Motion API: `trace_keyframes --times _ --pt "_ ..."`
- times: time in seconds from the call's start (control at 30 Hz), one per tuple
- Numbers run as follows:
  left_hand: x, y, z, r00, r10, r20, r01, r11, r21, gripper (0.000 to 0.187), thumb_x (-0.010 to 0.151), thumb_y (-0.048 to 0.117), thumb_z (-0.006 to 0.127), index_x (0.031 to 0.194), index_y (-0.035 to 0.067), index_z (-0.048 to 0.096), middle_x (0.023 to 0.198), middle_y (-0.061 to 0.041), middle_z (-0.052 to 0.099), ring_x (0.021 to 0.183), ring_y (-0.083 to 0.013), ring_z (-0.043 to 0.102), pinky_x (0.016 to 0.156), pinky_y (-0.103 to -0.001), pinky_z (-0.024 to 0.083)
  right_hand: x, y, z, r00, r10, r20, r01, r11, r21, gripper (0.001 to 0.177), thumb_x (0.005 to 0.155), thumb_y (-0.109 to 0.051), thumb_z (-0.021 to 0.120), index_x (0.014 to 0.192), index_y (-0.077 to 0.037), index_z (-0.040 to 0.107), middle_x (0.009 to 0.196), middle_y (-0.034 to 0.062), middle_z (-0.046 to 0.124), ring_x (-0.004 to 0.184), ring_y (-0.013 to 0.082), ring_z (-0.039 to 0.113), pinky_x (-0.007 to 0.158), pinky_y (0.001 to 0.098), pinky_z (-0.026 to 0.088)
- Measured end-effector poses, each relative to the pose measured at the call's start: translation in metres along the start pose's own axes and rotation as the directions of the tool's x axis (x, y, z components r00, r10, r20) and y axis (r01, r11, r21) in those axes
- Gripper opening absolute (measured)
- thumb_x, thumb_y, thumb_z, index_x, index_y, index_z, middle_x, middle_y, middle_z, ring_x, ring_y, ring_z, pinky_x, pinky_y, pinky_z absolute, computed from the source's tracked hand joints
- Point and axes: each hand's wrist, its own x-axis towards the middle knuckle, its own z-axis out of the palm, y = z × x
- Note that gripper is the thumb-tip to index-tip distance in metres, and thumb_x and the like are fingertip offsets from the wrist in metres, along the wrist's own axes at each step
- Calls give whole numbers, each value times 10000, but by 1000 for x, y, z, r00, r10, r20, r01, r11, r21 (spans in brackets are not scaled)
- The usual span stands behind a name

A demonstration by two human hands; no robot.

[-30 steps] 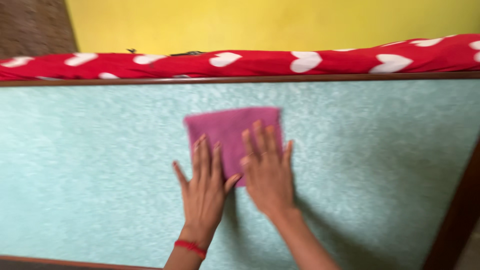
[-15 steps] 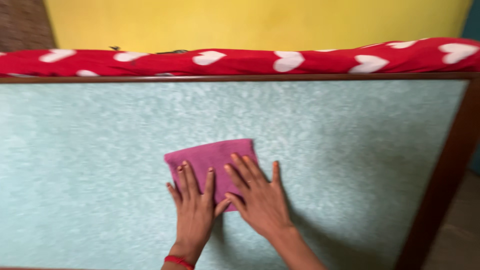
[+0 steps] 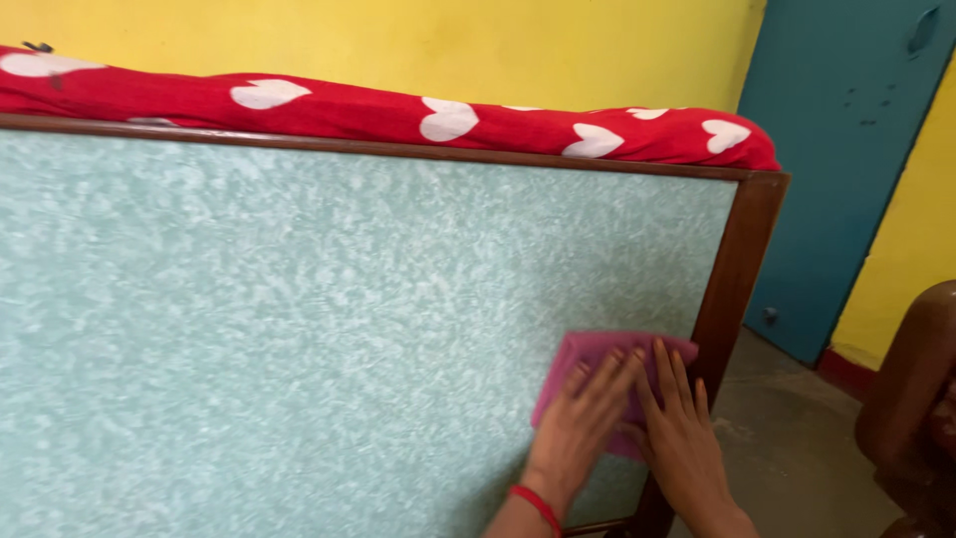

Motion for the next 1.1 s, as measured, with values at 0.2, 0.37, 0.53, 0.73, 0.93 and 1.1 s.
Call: trace_keyframes --times 0.2,0.37,0.53,0.73,0.93,1.1 --pt "-23 -7 15 995 61 79 -56 996 -71 978 804 511 677 1602 82 308 1721 -55 185 1575 -189 163 1262 -375 149 -8 -6 30 993 -98 -69 105 989 105 1058 683 -548 713 1539 -74 309 1654 225 148 1490 435 154 1117 651 248" --pt "-90 -76 25 993 8 114 13 983 -184 1072 773 586 717 1599 44 300 1680 -105 265 1546 -228 232 1242 -433 176 28 -78 44 945 -291 -146 308 946 106 1105 624 -693 677 1494 -106 334 1576 251 197 1440 507 165 1080 712 207" --pt "-184 -175 -6 978 -156 135 180 966 -184 1096 726 644 690 1555 30 320 1605 -144 354 1483 -288 314 1167 -521 254 56 -204 45 905 -416 -86 424 875 234 1150 640 -681 700 1551 -129 267 1627 176 179 1485 433 134 1128 689 155" --pt "-280 -248 -51 901 -431 56 431 902 3 1147 600 716 704 1476 55 369 1504 -333 322 1381 -485 329 1094 -620 302 61 -349 25 835 -529 -150 550 815 185 1138 695 -645 706 1634 -202 241 1712 46 157 1562 250 138 1212 561 144" --pt "-302 -249 -59 867 -496 55 496 868 1 1266 539 747 696 1495 9 317 1527 -410 232 1421 -574 254 1113 -683 251 60 -374 8 818 -567 -99 573 790 218 1101 737 -647 679 1640 -225 213 1722 4 120 1567 215 119 1195 604 188" --pt "-264 -213 -36 851 -512 120 522 849 -85 1277 567 709 760 1538 59 246 1551 -408 150 1442 -586 170 1130 -729 159 64 -324 1 830 -549 95 536 833 135 1098 735 -686 620 1632 -251 158 1721 6 50 1546 228 84 1133 685 217"
